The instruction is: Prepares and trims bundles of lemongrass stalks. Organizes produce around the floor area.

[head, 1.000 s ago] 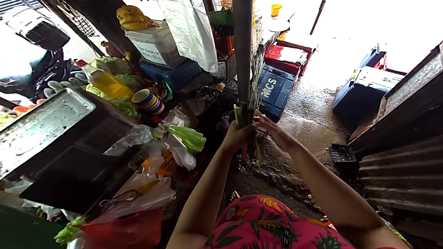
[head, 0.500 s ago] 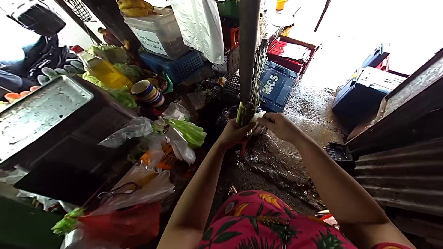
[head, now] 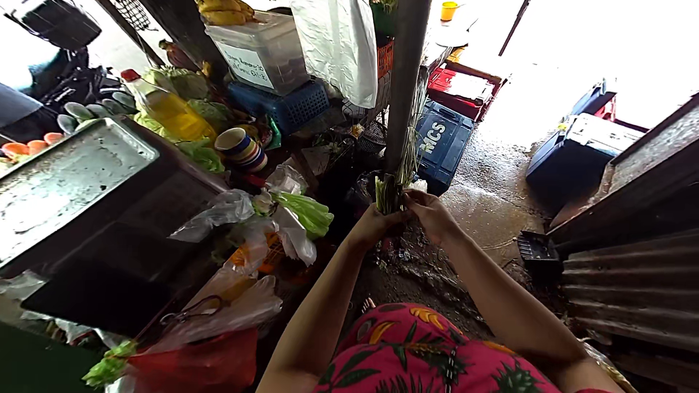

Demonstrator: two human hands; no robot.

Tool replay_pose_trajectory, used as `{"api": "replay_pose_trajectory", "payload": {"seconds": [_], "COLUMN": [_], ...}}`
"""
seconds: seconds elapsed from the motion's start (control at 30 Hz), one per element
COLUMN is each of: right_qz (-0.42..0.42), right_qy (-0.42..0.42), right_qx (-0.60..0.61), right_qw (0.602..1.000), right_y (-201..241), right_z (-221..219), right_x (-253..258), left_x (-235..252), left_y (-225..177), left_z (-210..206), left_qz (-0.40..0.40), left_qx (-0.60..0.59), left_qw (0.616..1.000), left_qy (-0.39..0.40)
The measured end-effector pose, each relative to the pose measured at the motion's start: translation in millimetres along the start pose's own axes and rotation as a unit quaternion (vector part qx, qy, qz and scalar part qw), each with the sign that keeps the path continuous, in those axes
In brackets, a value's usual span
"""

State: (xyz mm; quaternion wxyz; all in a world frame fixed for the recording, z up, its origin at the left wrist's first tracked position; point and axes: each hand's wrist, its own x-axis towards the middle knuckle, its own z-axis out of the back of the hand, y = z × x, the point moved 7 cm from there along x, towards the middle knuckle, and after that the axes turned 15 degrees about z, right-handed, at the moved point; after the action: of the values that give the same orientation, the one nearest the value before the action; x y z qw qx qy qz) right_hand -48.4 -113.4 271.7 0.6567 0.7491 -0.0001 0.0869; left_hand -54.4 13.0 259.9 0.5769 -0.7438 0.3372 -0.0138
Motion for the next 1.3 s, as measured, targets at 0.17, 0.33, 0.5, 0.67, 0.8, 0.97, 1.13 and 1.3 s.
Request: {"api": "replay_pose_trajectory", "payload": {"seconds": [0.17,0.33,0.5,0.67,0.8,0.97,1.13,1.3], "right_qz": [0.034,-0.011,-0.005,-0.074,-0.148,-0.299,-0.394,-0.431], "right_qy": [0.009,-0.015,0.161,0.133,0.155,0.238,0.234,0.186], "right_qx": [0.009,-0.025,-0.093,-0.001,-0.046,-0.127,-0.140,0.008], "right_qw": [0.999,1.000,0.983,0.988,0.976,0.915,0.878,0.883], "right_y": [-16.4,-6.3,-19.5,-38.8,-66.7,-134.1,-192.9,-233.7], "right_z": [-8.9,0.5,-30.2,-61.2,-61.7,-66.8,-46.9,-15.9], "right_x": [5.1,11.8,-3.5,-25.8,-33.2,-47.6,-46.4,-27.3], "left_x": [-3.6,-17.2,-29.8,-18.2,-19.3,-20.5,-20.9,-0.1], "left_y": [-3.2,-30.3,-45.9,-26.2,0.6,68.0,132.3,175.7], "left_z": [14.0,36.6,40.4,65.0,80.1,93.3,104.9,115.2], "left_qz": [0.011,-0.044,-0.055,-0.013,0.007,0.100,0.307,0.296], "left_qx": [-0.004,0.247,0.250,-0.021,0.048,0.204,0.239,0.075], "left_qw": [1.000,0.958,0.933,0.976,0.979,0.966,0.919,0.944], "left_qy": [0.004,-0.139,-0.252,-0.218,-0.196,-0.123,-0.062,-0.128]}}
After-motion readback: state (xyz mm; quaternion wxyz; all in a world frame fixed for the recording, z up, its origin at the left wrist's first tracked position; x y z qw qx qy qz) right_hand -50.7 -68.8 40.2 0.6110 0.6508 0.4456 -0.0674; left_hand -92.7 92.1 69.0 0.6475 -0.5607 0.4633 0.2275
